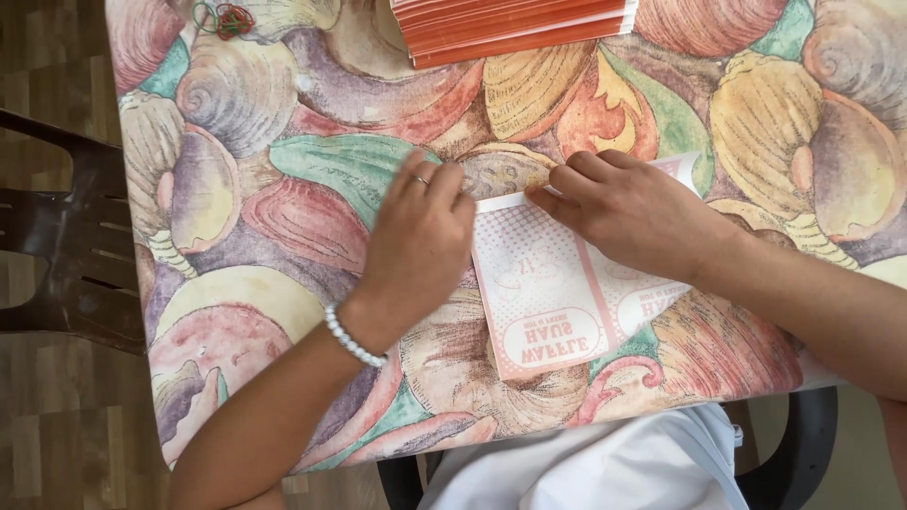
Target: Folding flat paper templates into bags and stacking them on a table.
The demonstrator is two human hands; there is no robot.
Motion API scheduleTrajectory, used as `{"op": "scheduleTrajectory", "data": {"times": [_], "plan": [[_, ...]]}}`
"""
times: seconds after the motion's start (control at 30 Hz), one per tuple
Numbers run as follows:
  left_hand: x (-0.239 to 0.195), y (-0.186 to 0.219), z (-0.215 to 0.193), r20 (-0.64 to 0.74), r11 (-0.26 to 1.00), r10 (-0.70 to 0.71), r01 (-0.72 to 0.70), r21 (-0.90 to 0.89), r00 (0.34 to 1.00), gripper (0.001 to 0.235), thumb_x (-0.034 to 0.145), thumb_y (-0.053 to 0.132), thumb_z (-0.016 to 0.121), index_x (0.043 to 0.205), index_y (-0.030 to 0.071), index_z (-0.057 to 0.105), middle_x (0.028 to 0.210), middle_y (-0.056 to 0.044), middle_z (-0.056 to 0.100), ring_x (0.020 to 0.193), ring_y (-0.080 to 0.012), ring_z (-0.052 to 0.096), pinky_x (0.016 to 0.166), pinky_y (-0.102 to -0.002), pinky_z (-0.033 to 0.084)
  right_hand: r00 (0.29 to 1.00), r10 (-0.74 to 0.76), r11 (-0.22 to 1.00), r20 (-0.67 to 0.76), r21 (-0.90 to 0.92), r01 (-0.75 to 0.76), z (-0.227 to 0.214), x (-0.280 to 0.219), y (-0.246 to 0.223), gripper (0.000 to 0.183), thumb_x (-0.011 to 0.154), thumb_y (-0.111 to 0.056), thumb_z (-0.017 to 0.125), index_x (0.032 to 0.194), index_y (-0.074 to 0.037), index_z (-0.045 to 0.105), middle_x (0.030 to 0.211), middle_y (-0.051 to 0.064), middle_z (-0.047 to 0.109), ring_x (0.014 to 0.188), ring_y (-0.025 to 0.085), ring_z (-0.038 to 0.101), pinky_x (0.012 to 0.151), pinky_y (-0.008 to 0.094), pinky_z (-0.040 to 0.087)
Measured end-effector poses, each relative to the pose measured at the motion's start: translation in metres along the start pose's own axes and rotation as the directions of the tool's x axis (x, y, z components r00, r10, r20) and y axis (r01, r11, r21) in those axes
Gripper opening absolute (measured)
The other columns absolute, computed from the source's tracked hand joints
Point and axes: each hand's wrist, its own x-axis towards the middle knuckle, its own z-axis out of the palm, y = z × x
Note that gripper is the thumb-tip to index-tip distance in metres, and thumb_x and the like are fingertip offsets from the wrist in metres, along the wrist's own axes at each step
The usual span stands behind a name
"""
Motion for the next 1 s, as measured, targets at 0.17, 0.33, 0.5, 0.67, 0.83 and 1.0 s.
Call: {"op": "scheduleTrajectory", "data": {"times": [0.17, 0.33, 0.5, 0.67, 0.83, 1.0], "plan": [[-0.004, 0.038, 0.033, 0.053, 0.995, -0.071, 0.074, -0.062, 0.996, 0.06, 0.095, -0.003, 0.052, 0.153, -0.005, 0.038, 0.109, -0.011, 0.058, 0.082, -0.0221, 0.058, 0.066, -0.033, 0.053, 0.998, -0.057, 0.997, -0.029, -0.044, 0.055, 0.001, 0.0, 0.0, 0.025, 0.094, -0.008, 0.063, 0.119, -0.01, 0.067, 0.1, 0.001, 0.057, 0.078, 0.019, 0.055, 0.073, 0.032, 0.053], [-0.005, 0.041, 0.031, 0.094, 0.949, -0.011, -0.019, 0.314, 0.996, 0.044, 0.101, 0.015, 0.047, 0.141, 0.0, 0.057, 0.119, -0.009, 0.058, 0.097, -0.0195, 0.055, 0.083, -0.023, 0.051, 0.995, -0.04, 0.999, -0.095, 0.03, 0.043, 0.007, -0.003, 0.002, 0.013, 0.1, -0.009, 0.064, 0.111, -0.004, 0.07, 0.096, 0.002, 0.058, 0.078, 0.02, 0.057, 0.07, 0.033, 0.054], [-0.006, 0.041, 0.037, 0.099, 0.965, -0.036, 0.009, 0.262, 0.994, 0.047, 0.098, 0.017, 0.05, 0.141, -0.001, 0.057, 0.127, -0.013, 0.057, 0.114, -0.0255, 0.053, 0.096, -0.026, 0.05, 0.995, -0.055, 0.998, -0.083, -0.031, 0.052, 0.006, -0.003, 0.001, 0.019, 0.098, -0.008, 0.065, 0.116, -0.003, 0.068, 0.1, 0.002, 0.058, 0.082, 0.02, 0.057, 0.074, 0.032, 0.054], [-0.002, 0.039, 0.03, 0.047, 0.963, 0.009, -0.022, 0.269, 0.999, 0.027, 0.096, 0.01, 0.053, 0.119, 0.007, 0.066, 0.104, -0.004, 0.054, 0.087, -0.0172, 0.052, 0.07, -0.021, 0.05, 0.995, -0.046, 0.999, -0.089, -0.029, 0.043, 0.008, -0.003, 0.0, 0.015, 0.096, -0.006, 0.067, 0.111, -0.004, 0.069, 0.1, 0.003, 0.057, 0.082, 0.019, 0.056, 0.071, 0.031, 0.054], [-0.008, 0.045, 0.04, 0.094, 0.932, -0.026, -0.01, 0.362, 0.995, 0.05, 0.101, 0.019, 0.042, 0.146, -0.002, 0.052, 0.122, -0.012, 0.056, 0.106, -0.0244, 0.051, 0.093, -0.029, 0.049, 0.987, -0.029, 0.996, -0.157, -0.083, 0.016, 0.007, -0.008, -0.003, 0.025, 0.098, -0.008, 0.067, 0.123, -0.004, 0.068, 0.105, 0.002, 0.059, 0.089, 0.017, 0.06, 0.077, 0.029, 0.058], [-0.008, 0.047, 0.041, 0.124, 0.933, -0.054, 0.006, 0.359, 0.991, 0.054, 0.101, 0.02, 0.041, 0.148, -0.003, 0.047, 0.132, -0.016, 0.053, 0.118, -0.0285, 0.05, 0.101, -0.03, 0.048, 0.989, 0.068, 0.998, -0.134, -0.002, -0.069, 0.01, -0.007, -0.01, 0.019, 0.102, -0.01, 0.063, 0.118, -0.003, 0.068, 0.101, 0.001, 0.058, 0.085, 0.017, 0.06, 0.075, 0.03, 0.06]]}}
